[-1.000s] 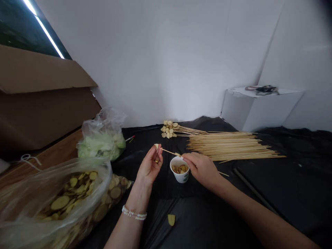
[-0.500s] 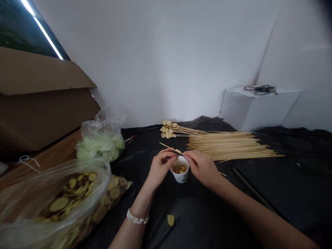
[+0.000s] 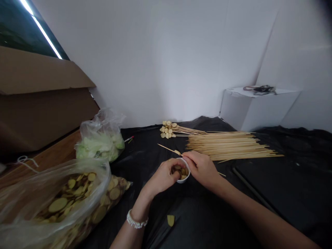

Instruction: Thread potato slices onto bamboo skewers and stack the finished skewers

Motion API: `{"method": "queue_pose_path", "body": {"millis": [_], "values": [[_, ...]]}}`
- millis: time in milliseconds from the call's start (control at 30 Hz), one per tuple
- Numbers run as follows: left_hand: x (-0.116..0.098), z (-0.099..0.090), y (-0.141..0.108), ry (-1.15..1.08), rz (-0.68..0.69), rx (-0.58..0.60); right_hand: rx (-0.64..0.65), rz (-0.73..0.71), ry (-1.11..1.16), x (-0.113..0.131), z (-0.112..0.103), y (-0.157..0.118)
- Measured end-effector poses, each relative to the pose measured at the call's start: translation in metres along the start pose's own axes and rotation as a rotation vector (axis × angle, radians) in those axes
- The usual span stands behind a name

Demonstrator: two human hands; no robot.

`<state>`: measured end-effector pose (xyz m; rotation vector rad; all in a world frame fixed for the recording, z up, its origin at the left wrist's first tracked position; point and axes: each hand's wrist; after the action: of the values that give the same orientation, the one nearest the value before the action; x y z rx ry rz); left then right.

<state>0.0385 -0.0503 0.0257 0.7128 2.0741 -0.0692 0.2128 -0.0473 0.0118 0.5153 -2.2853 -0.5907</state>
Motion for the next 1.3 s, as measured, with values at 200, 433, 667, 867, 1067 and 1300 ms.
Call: {"method": "queue_pose_path", "body": {"millis": [200, 433, 667, 867, 1067, 1300], "values": [[0.004, -0.001, -0.001, 0.003, -0.022, -0.012, 0.018, 0.0, -0.001, 0.0, 0.001, 0.0], [0.005, 0.001, -0.003, -0.095, -0.002, 0.028, 0.03, -0.005, 0.01, -0.001, 0.003, -0.001], [0.004, -0.002, -0.005, -0.13, -0.014, 0.114, 0.017, -0.013, 0.015, -0.001, 0.003, -0.001], [-0.004, -0.005, -0.005, -0.01, 0.035, 0.137, 0.011, -0.027, 0.02, -0.003, 0.005, -0.002], [-0.011, -0.006, -0.006, 0.112, 0.096, 0.157, 0.013, -0.026, 0.013, -0.002, 0.006, -0.002], [-0.01, -0.008, -0.002, 0.122, 0.111, 0.163, 0.005, -0.042, 0.005, -0.003, 0.006, -0.001]]}}
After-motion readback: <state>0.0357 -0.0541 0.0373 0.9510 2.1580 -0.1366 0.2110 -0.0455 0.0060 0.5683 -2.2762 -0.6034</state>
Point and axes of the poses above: each hand's wrist, its own y-axis towards the middle knuckle, its own z-axis out of the palm, x = y × z, and after that the axes turned 4 degrees about z, right-handed
